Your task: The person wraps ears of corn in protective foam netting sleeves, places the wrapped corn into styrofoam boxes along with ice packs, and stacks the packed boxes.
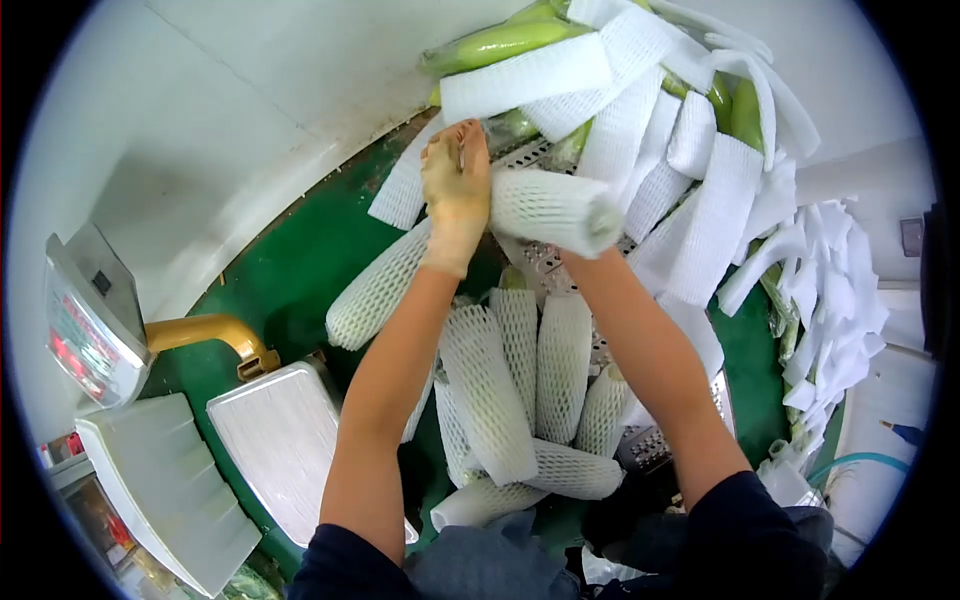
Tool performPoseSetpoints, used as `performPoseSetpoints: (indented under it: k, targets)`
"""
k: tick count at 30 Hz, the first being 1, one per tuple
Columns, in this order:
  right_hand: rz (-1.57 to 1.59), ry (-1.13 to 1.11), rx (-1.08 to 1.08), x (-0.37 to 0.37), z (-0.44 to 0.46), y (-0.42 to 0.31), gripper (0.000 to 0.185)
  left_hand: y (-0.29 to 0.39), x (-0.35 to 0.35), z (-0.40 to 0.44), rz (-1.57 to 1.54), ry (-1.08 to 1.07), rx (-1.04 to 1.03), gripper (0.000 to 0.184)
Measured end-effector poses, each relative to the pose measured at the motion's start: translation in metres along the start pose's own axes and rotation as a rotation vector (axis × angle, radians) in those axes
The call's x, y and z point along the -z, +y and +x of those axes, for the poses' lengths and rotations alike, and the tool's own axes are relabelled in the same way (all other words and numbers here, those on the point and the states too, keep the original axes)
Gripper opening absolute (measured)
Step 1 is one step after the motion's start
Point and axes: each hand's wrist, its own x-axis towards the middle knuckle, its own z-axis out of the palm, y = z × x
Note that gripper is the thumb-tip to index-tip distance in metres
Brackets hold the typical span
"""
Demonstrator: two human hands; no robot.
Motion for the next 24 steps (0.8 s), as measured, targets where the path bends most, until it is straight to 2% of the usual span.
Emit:
performPoseSetpoints:
  k: [1,2,3,4,5,6,7,8,9,10,11,12,13,14,16,17,18,20,21,22,23,24]
  targets:
    - [0.206,-0.091,-0.194,-0.027,-0.028,-0.004,0.047,0.021,0.021,0.001,-0.128,-0.148,-0.081,0.043]
    - [0.235,0.0,-0.332,-0.06,-0.049,-0.004,0.05,0.052,0.052,0.0,-0.191,-0.329,-0.099,0.049]
    - [0.232,0.002,-0.335,-0.066,-0.05,0.011,0.05,0.083,0.083,0.0,-0.252,-0.512,-0.103,0.056]
    - [0.302,-0.091,-0.331,-0.069,-0.05,0.028,0.05,0.105,0.108,0.0,-0.25,-0.734,-0.051,0.062]
    - [0.369,-0.186,-0.328,-0.073,-0.046,0.044,0.05,0.119,0.125,0.004,-0.082,-0.794,0.004,0.068]
    - [0.065,-0.226,-0.305,-0.084,-0.044,0.048,0.046,0.123,0.14,0.007,0.094,-0.847,0.058,0.075]
    - [-0.858,-0.268,-0.218,-0.108,-0.04,0.036,0.043,0.103,0.153,0.005,0.126,-0.751,0.149,0.078]
    - [-1.579,-0.309,-0.05,-0.137,-0.039,0.023,0.041,0.084,0.165,0.009,0.069,-0.633,0.225,0.073]
    - [-1.981,-0.246,0.24,-0.157,-0.032,0.008,0.039,0.063,0.177,0.023,0.057,-0.511,0.275,0.068]
    - [-2.068,-0.099,0.786,-0.166,-0.022,-0.001,0.028,0.04,0.186,0.037,0.122,-0.417,0.307,0.063]
    - [-2.241,-0.08,1.231,-0.172,0.007,-0.016,0.025,0.016,0.192,0.05,0.283,-0.382,0.331,0.059]
    - [-2.314,-0.084,1.146,-0.168,0.038,-0.028,0.033,0.002,0.195,0.062,0.555,-0.411,0.437,0.064]
    - [-2.385,-0.086,1.063,-0.159,0.06,-0.035,0.044,-0.018,0.19,0.064,0.771,-0.401,0.401,0.07]
    - [-2.383,-0.083,1.075,-0.152,0.067,-0.044,0.044,-0.06,0.191,0.059,0.867,-0.433,0.307,0.077]
    - [-2.505,-0.159,1.016,-0.128,0.067,-0.061,0.045,-0.052,0.184,0.047,0.931,-0.557,0.453,0.077]
    - [-2.468,-0.12,0.822,-0.123,0.049,-0.073,0.044,-0.05,0.181,0.044,0.982,-0.495,0.398,0.074]
    - [-2.426,-0.086,0.633,-0.115,0.024,-0.085,0.044,-0.041,0.174,0.044,0.97,-0.499,0.404,0.074]
    - [-2.343,0.032,0.531,-0.063,-0.014,-0.117,0.043,-0.018,0.156,0.047,1.049,-0.251,0.031,0.071]
    - [-2.369,0.144,0.528,-0.041,-0.026,-0.134,0.042,-0.018,0.138,0.045,1.037,-0.251,0.037,0.071]
    - [-2.389,0.26,0.526,-0.02,-0.038,-0.153,0.042,-0.02,0.117,0.045,0.899,-0.34,0.017,0.066]
    - [-2.388,0.286,0.566,0.004,-0.047,-0.184,0.041,-0.018,0.099,0.048,0.763,-0.428,-0.01,0.06]
    - [-2.382,0.316,0.606,0.022,-0.055,-0.208,0.04,-0.012,0.083,0.054,0.755,-0.433,-0.02,0.06]
